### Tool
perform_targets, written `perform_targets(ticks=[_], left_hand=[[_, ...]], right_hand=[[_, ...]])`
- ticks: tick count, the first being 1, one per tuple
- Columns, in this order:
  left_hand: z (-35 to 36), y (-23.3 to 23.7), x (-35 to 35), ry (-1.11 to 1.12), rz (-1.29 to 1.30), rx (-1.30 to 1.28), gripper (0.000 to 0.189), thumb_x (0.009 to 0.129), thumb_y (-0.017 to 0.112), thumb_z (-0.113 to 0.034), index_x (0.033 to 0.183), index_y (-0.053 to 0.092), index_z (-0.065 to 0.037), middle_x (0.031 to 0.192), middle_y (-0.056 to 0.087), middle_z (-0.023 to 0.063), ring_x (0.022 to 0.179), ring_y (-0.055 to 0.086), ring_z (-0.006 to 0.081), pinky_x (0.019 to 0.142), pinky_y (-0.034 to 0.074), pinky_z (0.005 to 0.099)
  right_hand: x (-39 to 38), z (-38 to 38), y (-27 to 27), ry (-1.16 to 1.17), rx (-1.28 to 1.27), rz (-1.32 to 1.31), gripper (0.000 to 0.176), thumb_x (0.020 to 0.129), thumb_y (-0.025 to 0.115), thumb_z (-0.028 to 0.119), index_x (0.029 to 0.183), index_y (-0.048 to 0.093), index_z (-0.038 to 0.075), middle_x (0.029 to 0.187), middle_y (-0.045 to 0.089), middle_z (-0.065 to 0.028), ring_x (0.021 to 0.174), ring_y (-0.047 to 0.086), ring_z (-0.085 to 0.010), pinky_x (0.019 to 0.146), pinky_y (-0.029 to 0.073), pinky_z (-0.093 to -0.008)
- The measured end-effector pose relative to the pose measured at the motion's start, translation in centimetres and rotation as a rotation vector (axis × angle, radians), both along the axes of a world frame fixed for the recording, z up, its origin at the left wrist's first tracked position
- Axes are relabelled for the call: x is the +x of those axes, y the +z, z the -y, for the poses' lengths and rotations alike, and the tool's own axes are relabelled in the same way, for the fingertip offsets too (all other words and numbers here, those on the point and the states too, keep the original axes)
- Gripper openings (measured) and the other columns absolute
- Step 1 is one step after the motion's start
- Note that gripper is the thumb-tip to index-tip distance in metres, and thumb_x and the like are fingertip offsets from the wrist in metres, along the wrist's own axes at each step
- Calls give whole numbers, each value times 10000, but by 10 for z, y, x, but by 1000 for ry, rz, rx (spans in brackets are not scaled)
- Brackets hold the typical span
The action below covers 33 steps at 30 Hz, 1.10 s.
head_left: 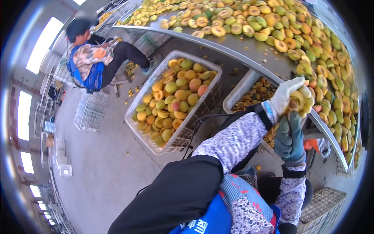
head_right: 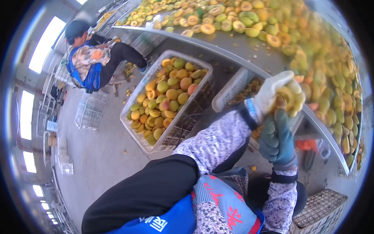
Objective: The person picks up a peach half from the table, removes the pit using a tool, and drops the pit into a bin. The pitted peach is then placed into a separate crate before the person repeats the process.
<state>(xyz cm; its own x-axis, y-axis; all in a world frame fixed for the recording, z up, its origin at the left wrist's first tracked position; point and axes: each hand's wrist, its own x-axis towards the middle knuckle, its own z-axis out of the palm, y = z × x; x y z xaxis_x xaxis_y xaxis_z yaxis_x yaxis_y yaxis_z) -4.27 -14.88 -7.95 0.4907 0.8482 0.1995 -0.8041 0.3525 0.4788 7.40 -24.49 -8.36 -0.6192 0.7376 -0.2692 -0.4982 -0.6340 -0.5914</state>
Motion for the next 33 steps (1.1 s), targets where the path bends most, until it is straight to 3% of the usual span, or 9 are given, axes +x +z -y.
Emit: perform_targets(ticks=[3,6,10,15,17,22,24,28,33], left_hand=[[-22,1,-7,138,9,-358,475,1002,504,-515,933,598,-55,848,683,165,655,671,314,535,545,417],[-22,12,-44,422,-182,-262,448,1006,488,-494,958,629,-71,868,715,126,681,688,253,572,557,400],[4,7,-129,572,-471,-125,344,994,586,-349,938,701,-30,858,744,116,669,700,185,572,563,316],[89,-70,-279,1503,-1878,495,278,931,649,-220,1123,698,-26,1030,724,187,986,685,365,899,534,437],[139,-123,-334,1222,-2369,405,504,951,597,-237,1411,512,-49,1391,553,229,1334,484,385,1128,378,455],[148,-148,-366,978,-2561,191,457,917,586,-235,1335,562,-50,1378,558,204,1317,477,388,1127,367,467],[104,-85,-304,1380,-2237,377,356,881,643,-152,1216,643,-30,1275,629,189,1194,575,375,1052,434,459],[3,7,-174,1250,-1417,746,318,932,675,-40,1236,636,44,1071,731,150,977,706,202,885,555,309],[-132,53,-66,867,-1641,680,652,936,661,-432,1435,512,-41,1249,673,201,1192,629,293,1022,474,380]], right_hand=[[1,-6,-10,-78,56,482,344,1076,477,437,930,585,144,550,411,29,382,379,-96,342,299,-258],[25,-25,-96,-300,1188,1280,260,1042,561,305,1044,631,54,588,517,-86,511,561,-265,472,434,-365],[16,-17,-62,-347,992,1482,282,1013,598,243,991,653,-33,774,635,-281,749,630,-461,589,445,-484],[16,-16,-64,-400,885,1679,332,971,647,358,873,652,41,715,654,-244,686,659,-447,565,500,-515],[5,-10,-42,-373,898,1703,328,957,651,370,896,674,49,774,677,-246,755,668,-462,639,517,-541],[-2,-12,-32,-378,869,1566,318,966,638,330,887,674,24,806,678,-271,783,666,-466,686,517,-538],[4,-17,-33,-415,799,1476,316,965,639,323,886,671,19,807,675,-276,781,662,-471,685,516,-540],[15,-23,-44,-552,796,1555,324,969,637,325,919,667,6,797,666,-286,779,654,-481,689,515,-545],[18,-16,-27,-617,783,1489,308,964,650,320,923,678,17,787,671,-274,763,659,-473,678,521,-538]])
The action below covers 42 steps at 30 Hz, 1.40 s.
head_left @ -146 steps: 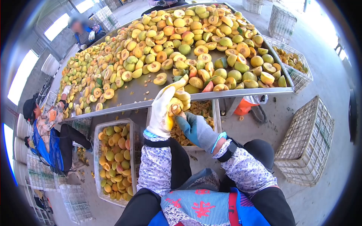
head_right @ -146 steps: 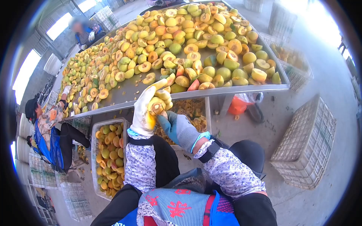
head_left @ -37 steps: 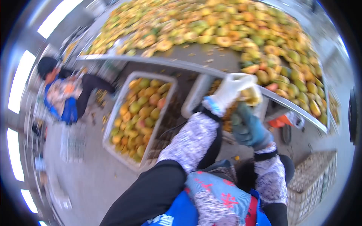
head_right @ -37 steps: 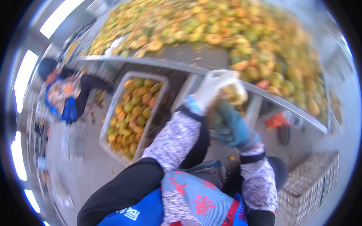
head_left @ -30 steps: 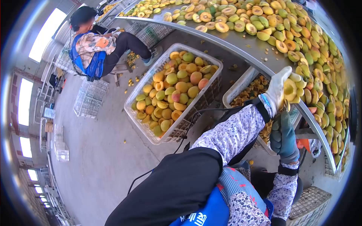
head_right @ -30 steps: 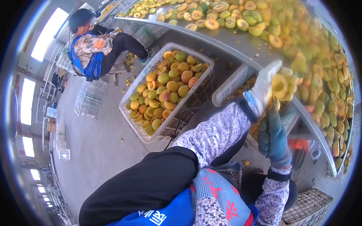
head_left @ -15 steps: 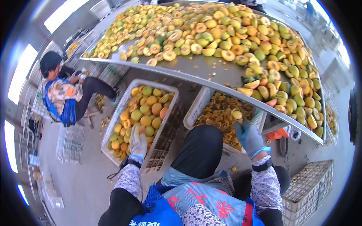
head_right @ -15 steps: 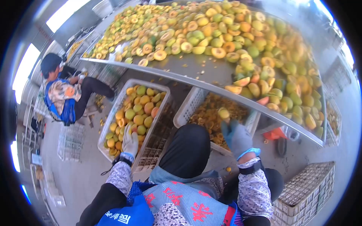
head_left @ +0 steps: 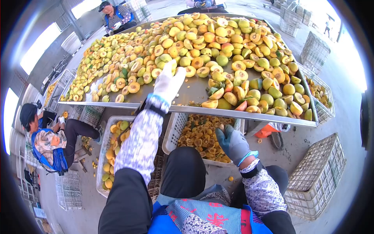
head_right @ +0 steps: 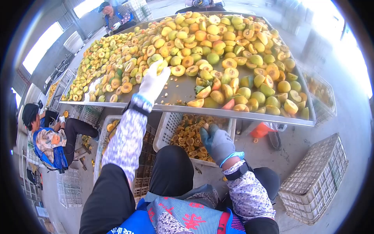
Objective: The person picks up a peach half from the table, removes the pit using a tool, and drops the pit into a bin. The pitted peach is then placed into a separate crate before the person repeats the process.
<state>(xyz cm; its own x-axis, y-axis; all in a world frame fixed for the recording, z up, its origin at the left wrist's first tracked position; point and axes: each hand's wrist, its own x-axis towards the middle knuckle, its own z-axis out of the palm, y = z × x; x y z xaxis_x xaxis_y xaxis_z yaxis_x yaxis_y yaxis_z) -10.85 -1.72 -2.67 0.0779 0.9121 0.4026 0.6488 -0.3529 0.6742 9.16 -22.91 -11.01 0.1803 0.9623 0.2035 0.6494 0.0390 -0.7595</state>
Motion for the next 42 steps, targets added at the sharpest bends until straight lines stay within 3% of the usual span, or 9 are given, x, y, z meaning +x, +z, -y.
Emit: perform_targets(ticks=[5,12,17,23,26,30,32,38,42], left_hand=[[-102,-16,51,-7,-702,-415,736,842,662,-344,1478,442,-45,1391,581,228,1299,564,333,1074,462,403],[-57,8,51,-167,-714,-431,668,712,753,-319,1268,519,-32,1140,656,239,1079,662,360,928,513,405],[11,12,32,-452,564,-672,542,855,741,-120,1351,538,-42,1078,665,103,963,689,178,821,575,302],[99,-7,44,-636,1241,-706,440,939,684,-70,1340,533,30,1248,631,141,1130,657,228,967,553,348],[120,-40,49,-638,662,-24,515,891,705,51,1357,486,46,1276,604,169,1170,640,260,990,546,364],[131,-40,62,-586,1104,-250,420,953,645,-13,1343,504,51,1261,611,167,1118,654,281,969,562,390],[129,-31,69,-497,1452,-481,360,1052,527,-238,1281,570,36,1205,649,179,1066,664,303,923,579,408],[146,-28,79,-429,1430,-512,417,1068,475,-366,1186,635,0,1130,698,179,1015,689,309,855,587,403],[147,-28,78,-342,1392,-543,439,1047,506,-424,1090,658,-15,1041,719,163,932,713,293,764,602,375]], right_hand=[[3,8,17,65,-104,66,312,973,640,332,936,654,22,798,674,-261,800,662,-466,678,519,-525],[0,4,28,110,20,-8,250,960,660,297,976,655,48,793,684,-235,753,668,-442,650,521,-525],[-6,1,43,116,157,-293,264,1019,594,268,1019,622,6,807,673,-219,736,660,-402,654,503,-436],[-15,-4,44,81,227,-397,245,1015,597,248,1023,639,6,845,672,-265,787,644,-471,640,498,-471],[-12,-7,35,107,258,-319,288,1041,559,301,1038,622,19,765,653,-205,686,643,-394,636,493,-442],[-8,-3,36,87,235,-177,295,1042,562,304,1037,621,15,783,655,-220,700,638,-411,639,492,-445],[-10,-2,33,120,242,-192,301,1043,564,304,1034,621,9,789,656,-226,691,637,-401,640,493,-442],[-15,-4,25,215,138,-382,391,1028,574,372,1035,645,-12,866,676,-282,840,646,-490,682,515,-492],[-22,-4,17,277,97,-517,398,1051,542,362,1079,662,-17,885,712,-224,806,665,-328,733,528,-417]])
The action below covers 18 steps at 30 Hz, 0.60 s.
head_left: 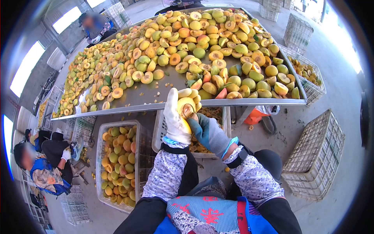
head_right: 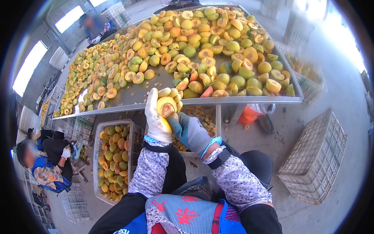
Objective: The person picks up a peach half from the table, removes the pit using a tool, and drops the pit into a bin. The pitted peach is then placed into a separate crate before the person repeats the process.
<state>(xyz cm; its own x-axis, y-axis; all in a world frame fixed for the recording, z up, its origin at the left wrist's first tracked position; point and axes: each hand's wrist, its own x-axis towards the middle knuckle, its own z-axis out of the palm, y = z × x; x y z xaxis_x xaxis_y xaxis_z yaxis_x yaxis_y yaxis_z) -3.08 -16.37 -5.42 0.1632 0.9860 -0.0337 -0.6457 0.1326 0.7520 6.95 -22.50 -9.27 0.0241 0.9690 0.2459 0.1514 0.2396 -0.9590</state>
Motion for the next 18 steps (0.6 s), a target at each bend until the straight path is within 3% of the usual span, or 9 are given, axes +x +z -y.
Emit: perform_targets(ticks=[2,8,11,14,18], left_hand=[[-1,-1,-3,-4,-50,-3,445,1041,516,-433,1054,665,-14,994,724,166,881,717,286,720,603,364],[-2,0,-2,52,-183,80,472,1035,525,-424,943,688,9,886,723,177,741,707,265,632,594,344],[-3,-2,-7,28,-240,134,482,1036,521,-410,905,698,19,862,723,173,709,701,256,618,589,339],[-3,0,-11,-19,-283,134,485,1038,515,-396,890,704,26,850,725,168,688,696,243,617,585,331],[-7,5,-17,-155,-475,211,497,1037,508,-386,856,716,28,809,728,149,655,687,215,606,575,316]], right_hand=[[5,4,7,27,-122,140,365,1065,538,305,1101,658,-38,945,744,-155,844,626,-129,779,527,-346],[-8,3,-18,105,-122,-128,383,1075,510,325,1062,664,-26,847,704,-43,819,586,-96,750,510,-316],[-9,6,-12,102,-122,-96,438,1077,486,388,956,653,1,728,626,5,687,560,-85,617,477,-287],[-9,13,10,173,-378,-221,481,1070,470,454,852,618,51,647,562,16,540,496,-73,480,394,-267],[-6,17,15,172,-480,-201,519,1059,444,517,795,584,93,596,513,17,437,435,-77,396,315,-264]])
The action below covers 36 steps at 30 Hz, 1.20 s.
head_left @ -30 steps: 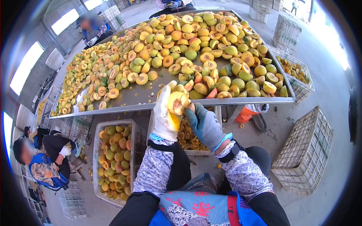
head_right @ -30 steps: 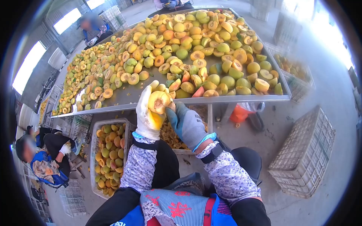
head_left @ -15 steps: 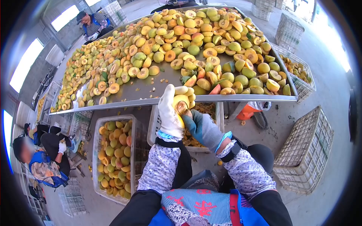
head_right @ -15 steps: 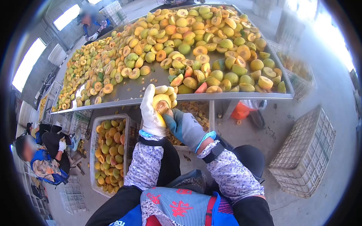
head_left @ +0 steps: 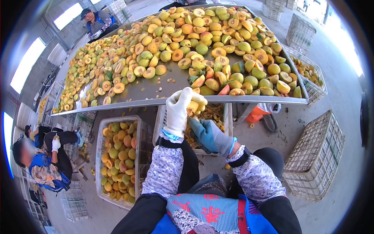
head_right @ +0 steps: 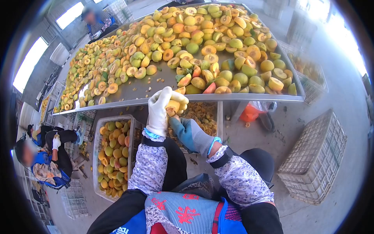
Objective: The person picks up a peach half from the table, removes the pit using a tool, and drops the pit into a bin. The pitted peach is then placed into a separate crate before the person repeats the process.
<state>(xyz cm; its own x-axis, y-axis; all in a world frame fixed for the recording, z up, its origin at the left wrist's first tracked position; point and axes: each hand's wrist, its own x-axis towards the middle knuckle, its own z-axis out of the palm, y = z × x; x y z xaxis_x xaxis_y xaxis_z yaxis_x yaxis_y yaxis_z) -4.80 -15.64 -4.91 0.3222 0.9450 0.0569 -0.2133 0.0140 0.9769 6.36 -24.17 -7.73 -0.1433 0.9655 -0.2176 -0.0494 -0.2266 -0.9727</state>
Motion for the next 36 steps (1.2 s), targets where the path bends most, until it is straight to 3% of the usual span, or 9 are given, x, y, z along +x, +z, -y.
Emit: perform_targets(ticks=[11,12,19,21,25,29,32,34,36], left_hand=[[-10,-14,-1,-258,522,-241,367,1041,479,-382,808,536,-105,787,607,117,644,599,273,573,507,392],[-9,-14,-1,-221,552,-244,359,1042,481,-387,824,562,-114,791,604,96,659,609,255,564,505,384],[-22,-20,-22,124,628,-365,326,1038,508,-377,912,655,-115,898,691,79,762,664,229,648,576,385],[-27,-26,-59,191,658,-297,381,1033,514,-425,1008,704,-95,989,735,105,818,693,240,698,592,382],[4,-31,-168,458,239,-213,428,1033,516,-450,1049,711,-69,1023,748,123,858,720,259,732,605,384],[72,-47,-283,819,-211,-256,401,1030,540,-367,1048,728,-13,1030,750,147,874,721,250,771,584,361],[137,-102,-358,1031,-989,87,363,1019,552,-292,1146,709,10,1104,736,158,1024,696,279,927,538,357],[193,-142,-374,870,-1209,32,496,994,558,-280,1404,522,-3,1397,571,235,1306,543,354,1120,409,399],[242,-209,-378,719,-1400,-132,739,963,563,-353,1569,273,-46,1647,173,236,1533,121,423,1259,131,475]], right_hand=[[16,-5,2,498,-383,-847,455,1052,391,581,830,481,194,587,356,82,408,288,-29,319,205,-180],[16,-3,14,418,-386,-691,580,1054,384,607,705,516,162,518,374,66,365,305,-50,321,239,-219],[15,-5,-23,61,199,344,470,1037,567,433,924,683,-8,743,675,-56,648,549,-124,609,487,-334],[29,-3,-27,77,257,768,421,1010,603,401,972,681,-11,838,711,-210,730,672,-309,704,525,-452],[26,-4,-33,-57,297,1004,341,982,630,355,955,683,20,867,674,-278,870,641,-481,702,511,-531],[28,-7,-34,-85,460,962,299,965,656,307,903,671,16,794,660,-270,794,648,-472,671,507,-528],[21,-8,-39,-23,466,857,306,968,652,304,952,676,-1,812,650,-289,808,646,-481,667,494,-519],[13,-8,-39,3,427,857,301,970,649,297,960,678,-3,815,654,-285,807,648,-478,666,501,-508],[7,-10,-37,40,417,831,290,977,643,291,974,684,3,828,668,-271,807,660,-466,663,513,-493]])
